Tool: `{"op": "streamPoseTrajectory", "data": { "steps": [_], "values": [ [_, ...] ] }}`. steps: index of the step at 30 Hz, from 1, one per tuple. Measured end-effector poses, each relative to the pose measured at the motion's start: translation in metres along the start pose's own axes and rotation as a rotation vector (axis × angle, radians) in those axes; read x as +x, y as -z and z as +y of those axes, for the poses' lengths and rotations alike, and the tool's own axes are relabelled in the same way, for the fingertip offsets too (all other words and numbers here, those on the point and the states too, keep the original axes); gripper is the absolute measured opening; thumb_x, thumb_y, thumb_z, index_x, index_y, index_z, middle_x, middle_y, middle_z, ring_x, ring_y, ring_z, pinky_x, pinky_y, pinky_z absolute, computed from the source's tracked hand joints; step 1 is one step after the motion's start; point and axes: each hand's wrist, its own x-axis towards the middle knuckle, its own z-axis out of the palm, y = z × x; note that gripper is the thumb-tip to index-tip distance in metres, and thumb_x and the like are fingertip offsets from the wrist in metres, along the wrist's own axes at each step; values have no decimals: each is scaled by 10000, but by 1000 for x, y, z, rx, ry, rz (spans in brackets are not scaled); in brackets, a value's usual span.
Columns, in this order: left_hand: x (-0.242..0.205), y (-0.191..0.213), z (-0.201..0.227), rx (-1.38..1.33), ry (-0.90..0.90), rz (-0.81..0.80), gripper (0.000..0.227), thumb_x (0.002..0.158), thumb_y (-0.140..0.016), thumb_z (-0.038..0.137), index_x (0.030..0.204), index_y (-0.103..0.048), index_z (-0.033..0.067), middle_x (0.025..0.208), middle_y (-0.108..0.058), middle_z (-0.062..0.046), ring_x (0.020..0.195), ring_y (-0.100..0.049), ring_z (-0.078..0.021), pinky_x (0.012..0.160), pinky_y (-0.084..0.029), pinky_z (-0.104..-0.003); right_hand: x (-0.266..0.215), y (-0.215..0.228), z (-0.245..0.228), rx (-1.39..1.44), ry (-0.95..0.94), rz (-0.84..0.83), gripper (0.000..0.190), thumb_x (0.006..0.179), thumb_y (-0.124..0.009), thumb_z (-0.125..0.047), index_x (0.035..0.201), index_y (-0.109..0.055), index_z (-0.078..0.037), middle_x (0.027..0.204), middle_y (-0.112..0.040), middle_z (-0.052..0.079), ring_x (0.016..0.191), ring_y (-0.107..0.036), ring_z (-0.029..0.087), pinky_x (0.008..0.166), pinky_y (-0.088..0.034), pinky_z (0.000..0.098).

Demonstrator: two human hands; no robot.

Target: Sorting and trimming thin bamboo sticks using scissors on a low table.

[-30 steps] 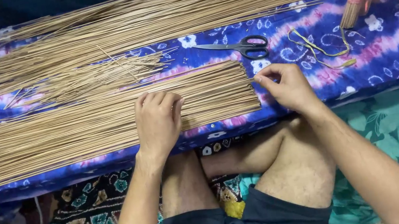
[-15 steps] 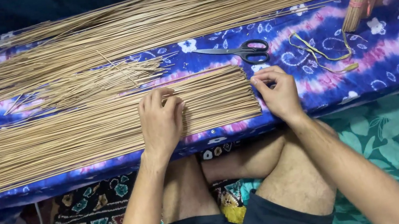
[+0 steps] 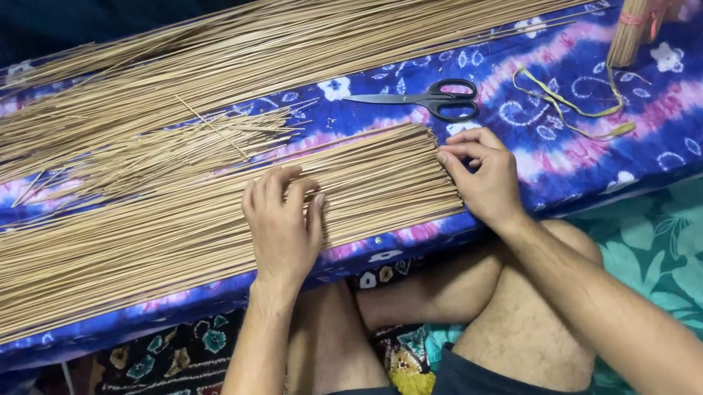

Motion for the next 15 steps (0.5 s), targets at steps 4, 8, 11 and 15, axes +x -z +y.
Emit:
{"op": "streamPoseTrajectory", "data": {
  "steps": [4, 8, 11, 15],
  "values": [
    [-8, 11, -4, -1, 12, 3, 178, 970, -691, 265, 1118, -658, 172, 1262, -587, -27, 1308, -531, -276, 1119, -289, -515, 1, 5, 5, -26, -6, -22, 174, 903, -811, -124, 1077, -815, -140, 1067, -739, 11, 841, -731, 193, 718, -562, 291],
    [-15, 21, -5, 39, 9, -17, 337, 999, -645, 284, 1278, -630, 96, 1353, -591, -99, 1368, -517, -315, 1154, -244, -530, -7, 14, -9, -74, 196, -110, 324, 958, -694, -93, 1263, -702, 14, 1213, -683, 189, 1144, -655, 397, 989, -492, 467],
    [-18, 24, -3, 51, 26, -37, 444, 991, -641, 304, 1350, -603, 45, 1398, -591, -145, 1396, -502, -342, 1167, -233, -547, -11, 13, -16, -170, 267, -211, 610, 931, -708, -216, 1408, -545, 129, 1337, -591, 328, 1309, -520, 515, 1128, -362, 588],
    [-21, 18, -7, 74, 36, -62, 524, 987, -628, 375, 1388, -595, 39, 1431, -589, -143, 1420, -487, -334, 1186, -220, -549, -15, 8, -20, -364, 270, -289, 908, 894, -724, -516, 1486, -459, 119, 1481, -508, 323, 1444, -413, 484, 1235, -233, 566]
  ]
}}
